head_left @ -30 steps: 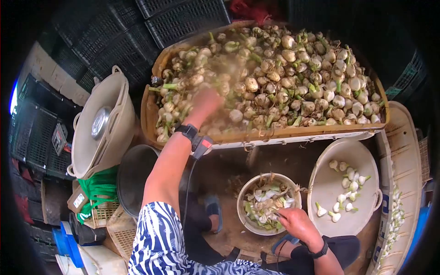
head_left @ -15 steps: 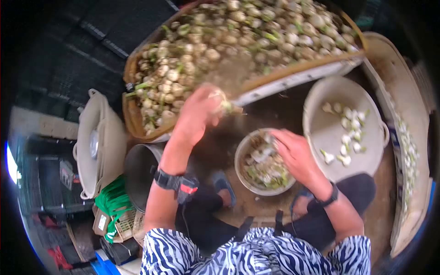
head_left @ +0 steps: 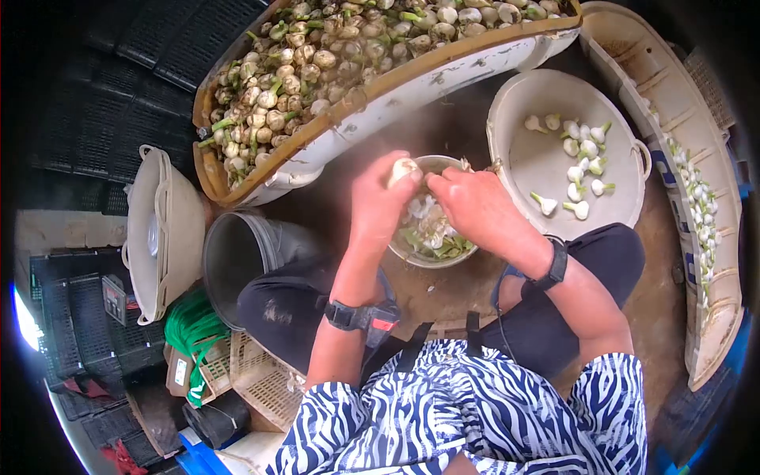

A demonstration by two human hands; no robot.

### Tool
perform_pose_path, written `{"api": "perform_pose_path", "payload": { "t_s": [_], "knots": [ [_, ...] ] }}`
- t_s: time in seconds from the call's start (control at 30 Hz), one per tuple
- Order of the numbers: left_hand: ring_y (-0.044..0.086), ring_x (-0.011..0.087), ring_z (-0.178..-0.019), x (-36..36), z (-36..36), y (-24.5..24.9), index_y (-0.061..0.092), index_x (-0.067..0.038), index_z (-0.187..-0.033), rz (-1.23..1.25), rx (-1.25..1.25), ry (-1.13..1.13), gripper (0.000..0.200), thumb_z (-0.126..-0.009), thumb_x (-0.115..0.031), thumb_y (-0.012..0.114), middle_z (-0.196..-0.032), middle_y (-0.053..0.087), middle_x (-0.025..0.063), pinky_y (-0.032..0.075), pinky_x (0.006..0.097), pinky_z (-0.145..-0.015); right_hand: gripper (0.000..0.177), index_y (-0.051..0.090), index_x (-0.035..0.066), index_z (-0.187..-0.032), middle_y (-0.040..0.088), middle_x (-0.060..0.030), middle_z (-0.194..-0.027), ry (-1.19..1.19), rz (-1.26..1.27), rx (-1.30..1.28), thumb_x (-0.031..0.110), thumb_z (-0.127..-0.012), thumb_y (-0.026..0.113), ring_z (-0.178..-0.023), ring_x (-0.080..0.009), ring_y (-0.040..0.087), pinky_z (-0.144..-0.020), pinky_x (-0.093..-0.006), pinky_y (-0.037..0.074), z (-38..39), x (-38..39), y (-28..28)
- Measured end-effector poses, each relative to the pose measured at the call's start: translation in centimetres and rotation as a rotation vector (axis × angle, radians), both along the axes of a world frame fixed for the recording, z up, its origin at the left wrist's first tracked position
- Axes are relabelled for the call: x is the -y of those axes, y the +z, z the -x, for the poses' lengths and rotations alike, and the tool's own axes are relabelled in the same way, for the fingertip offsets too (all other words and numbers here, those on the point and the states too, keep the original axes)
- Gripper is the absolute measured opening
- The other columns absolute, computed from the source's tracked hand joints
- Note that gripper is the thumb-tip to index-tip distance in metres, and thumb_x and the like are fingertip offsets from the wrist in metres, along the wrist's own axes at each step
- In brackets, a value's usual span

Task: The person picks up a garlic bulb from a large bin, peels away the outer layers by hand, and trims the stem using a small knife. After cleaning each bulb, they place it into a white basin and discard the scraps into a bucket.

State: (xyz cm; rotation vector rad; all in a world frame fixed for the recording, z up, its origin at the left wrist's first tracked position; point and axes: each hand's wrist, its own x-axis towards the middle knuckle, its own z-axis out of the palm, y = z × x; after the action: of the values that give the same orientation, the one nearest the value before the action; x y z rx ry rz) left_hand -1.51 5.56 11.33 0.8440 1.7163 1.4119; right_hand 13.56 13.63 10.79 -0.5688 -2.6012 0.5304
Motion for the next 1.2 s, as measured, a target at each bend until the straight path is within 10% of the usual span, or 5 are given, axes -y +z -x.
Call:
{"api": "perform_pose_path", "payload": {
  "t_s": [0.53, 0.67, 0.93, 1.1, 1.2],
  "knots": [
    [0.058, 0.0072, -0.069, 1.7, -1.3, -0.7, 0.060, -0.002, -0.112, 0.094, 0.275, 0.045, 0.028, -0.090, -0.019, 0.057, -0.088, 0.065, 0.0017, 0.041, 0.0202, -0.054, 0.015, 0.053, -0.004, -0.071, 0.041, -0.0122, -0.057, 0.076, 0.628, -0.283, 0.008, -0.071, 0.062, -0.051, -0.0187, 0.038, -0.051, -0.0335, 0.036, 0.2, -1.1, -2.2],
    [0.051, 0.0055, -0.065, 2.0, -1.7, -0.9, 0.062, -0.002, -0.106, 0.071, 0.328, 0.066, 0.029, -0.084, -0.021, 0.063, -0.085, 0.060, -0.0001, 0.036, 0.0191, -0.051, 0.020, 0.053, -0.001, -0.066, 0.049, -0.0190, -0.059, 0.072, 0.560, -0.209, 0.017, -0.069, 0.061, -0.051, -0.0301, 0.044, -0.052, -0.0379, 0.039, 0.3, -1.0, -2.5],
    [0.059, 0.0090, -0.079, 3.1, -1.4, -1.7, 0.057, -0.002, -0.112, -0.185, 0.360, -0.072, 0.032, -0.080, -0.004, 0.057, -0.103, 0.062, 0.0047, 0.047, 0.0221, -0.060, 0.016, 0.058, -0.001, -0.076, 0.053, -0.0040, -0.065, 0.011, 1.128, -0.314, 0.014, -0.079, 0.060, -0.064, -0.0060, 0.046, -0.057, -0.0292, 0.041, 0.5, -0.9, -2.1],
    [0.059, 0.0133, -0.084, 2.9, -1.4, -1.2, 0.056, 0.001, -0.116, -0.264, 0.348, -0.057, 0.042, -0.076, -0.010, 0.061, -0.098, 0.062, 0.0047, 0.048, 0.0262, -0.069, 0.011, 0.056, 0.000, -0.079, 0.051, 0.0024, -0.073, 0.175, 0.917, -0.313, 0.009, -0.080, 0.061, -0.067, -0.0064, 0.043, -0.059, -0.0256, 0.038, 0.4, -0.9, -2.7],
    [0.058, 0.0088, -0.087, 2.9, -0.6, -0.7, 0.055, 0.000, -0.118, 0.319, -0.148, -0.173, 0.043, -0.076, -0.002, 0.058, -0.106, 0.060, 0.0059, 0.049, 0.0230, -0.069, 0.010, 0.058, 0.000, -0.086, 0.053, 0.0033, -0.077, 0.134, 0.884, -0.301, 0.008, -0.080, 0.062, -0.071, -0.0062, 0.046, -0.064, -0.0239, 0.040, 0.2, -1.2, -3.4]
  ]
}}
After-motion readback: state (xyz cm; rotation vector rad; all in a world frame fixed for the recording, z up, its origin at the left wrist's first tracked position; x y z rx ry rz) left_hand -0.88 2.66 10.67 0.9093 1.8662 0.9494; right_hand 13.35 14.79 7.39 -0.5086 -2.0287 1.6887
